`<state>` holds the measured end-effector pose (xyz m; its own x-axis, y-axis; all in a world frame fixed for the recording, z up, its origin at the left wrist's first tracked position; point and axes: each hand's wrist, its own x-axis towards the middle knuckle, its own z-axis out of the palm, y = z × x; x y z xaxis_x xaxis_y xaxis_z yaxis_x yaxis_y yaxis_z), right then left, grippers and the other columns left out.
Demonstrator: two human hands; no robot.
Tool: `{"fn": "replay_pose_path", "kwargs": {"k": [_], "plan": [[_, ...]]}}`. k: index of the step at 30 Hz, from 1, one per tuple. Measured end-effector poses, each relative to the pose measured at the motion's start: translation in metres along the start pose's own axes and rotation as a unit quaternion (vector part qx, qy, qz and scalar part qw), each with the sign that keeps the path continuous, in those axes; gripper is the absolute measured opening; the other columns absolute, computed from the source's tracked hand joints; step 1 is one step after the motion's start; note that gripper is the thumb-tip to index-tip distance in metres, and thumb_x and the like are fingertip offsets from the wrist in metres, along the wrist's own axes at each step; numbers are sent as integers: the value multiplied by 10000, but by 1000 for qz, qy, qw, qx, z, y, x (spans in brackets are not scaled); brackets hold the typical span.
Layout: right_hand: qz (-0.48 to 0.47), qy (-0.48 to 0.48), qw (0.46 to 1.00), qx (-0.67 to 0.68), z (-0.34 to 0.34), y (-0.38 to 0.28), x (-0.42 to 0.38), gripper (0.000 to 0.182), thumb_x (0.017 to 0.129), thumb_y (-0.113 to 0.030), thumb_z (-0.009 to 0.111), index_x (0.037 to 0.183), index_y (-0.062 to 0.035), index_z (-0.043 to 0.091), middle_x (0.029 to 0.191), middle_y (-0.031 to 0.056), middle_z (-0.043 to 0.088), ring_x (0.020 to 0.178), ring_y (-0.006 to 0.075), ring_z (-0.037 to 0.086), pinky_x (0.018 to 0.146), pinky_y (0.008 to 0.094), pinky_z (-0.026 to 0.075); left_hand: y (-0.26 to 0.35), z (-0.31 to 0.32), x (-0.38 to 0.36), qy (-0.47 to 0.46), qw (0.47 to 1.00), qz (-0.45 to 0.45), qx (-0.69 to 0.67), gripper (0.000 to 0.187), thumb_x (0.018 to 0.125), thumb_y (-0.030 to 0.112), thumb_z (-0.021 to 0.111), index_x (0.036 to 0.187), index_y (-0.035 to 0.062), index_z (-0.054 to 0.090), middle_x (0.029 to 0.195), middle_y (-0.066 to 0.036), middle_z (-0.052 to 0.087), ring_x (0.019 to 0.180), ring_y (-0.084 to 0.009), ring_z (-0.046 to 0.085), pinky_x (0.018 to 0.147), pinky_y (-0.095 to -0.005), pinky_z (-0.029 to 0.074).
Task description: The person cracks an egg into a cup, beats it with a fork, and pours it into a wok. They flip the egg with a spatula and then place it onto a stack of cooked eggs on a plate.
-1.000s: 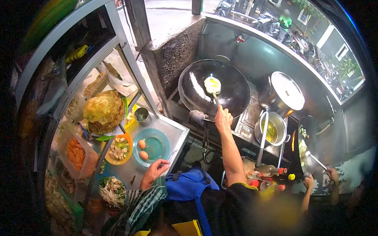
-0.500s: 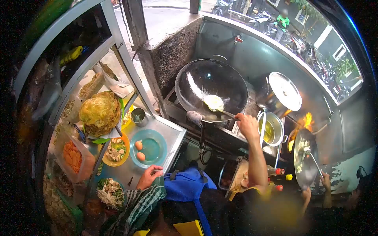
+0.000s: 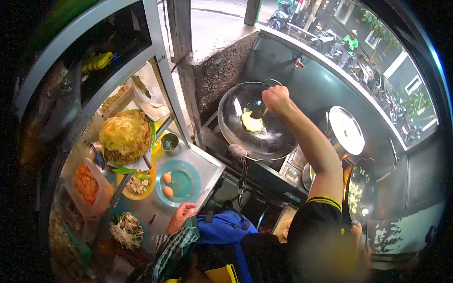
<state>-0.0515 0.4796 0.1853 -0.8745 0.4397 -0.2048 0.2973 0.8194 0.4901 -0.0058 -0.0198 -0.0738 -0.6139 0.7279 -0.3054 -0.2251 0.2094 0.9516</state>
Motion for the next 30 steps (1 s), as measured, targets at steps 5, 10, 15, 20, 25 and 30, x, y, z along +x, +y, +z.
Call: {"fn": "replay_pose_path", "kwargs": {"k": [5,10,15,20,25,30], "plan": [[14,37,999,27,28,19,-15,183,876,-158,596,919,-133,772,985,106,753,926,282,735,730,397,587,24,4,-9,-7,998,-63,18,268,954,178,621,1171,20,612,1007,-83,675,882,-157,628,800,-309,500],[68,74,940,326,115,43,-37,251,849,-185,618,1066,-130,732,899,120,739,857,280,729,703,395,573,27,0,-5,-16,997,-51,58,279,947,202,642,1168,33,618,1033,-93,686,918,-175,647,822,-319,508],[160,-1,523,837,196,4,-73,335,997,-243,540,1294,-98,596,793,48,662,520,62,510,449,211,400,33,-1,-6,-12,996,-64,63,283,941,205,654,1165,37,621,1075,-110,688,963,-196,656,854,-332,513],[163,-47,309,936,256,-43,-112,351,1040,-313,469,1326,-125,547,784,31,639,461,49,447,408,196,332,26,-4,-15,-8,993,-33,109,287,942,217,667,1172,51,623,1105,-95,691,977,-205,664,860,-347,521],[160,59,676,717,285,-57,-140,402,1015,-401,532,1250,-96,645,882,87,690,575,166,593,533,287,485,14,-3,-33,-30,996,-16,81,258,950,201,663,1155,48,629,1061,-90,698,926,-191,683,817,-324,536],[166,202,745,614,196,-129,-184,223,979,-184,623,1133,-34,682,947,102,694,831,170,614,783,319,491,10,-3,-54,-47,993,-40,99,235,934,245,677,1061,47,680,1031,-103,704,927,-188,671,818,-324,519]]}}
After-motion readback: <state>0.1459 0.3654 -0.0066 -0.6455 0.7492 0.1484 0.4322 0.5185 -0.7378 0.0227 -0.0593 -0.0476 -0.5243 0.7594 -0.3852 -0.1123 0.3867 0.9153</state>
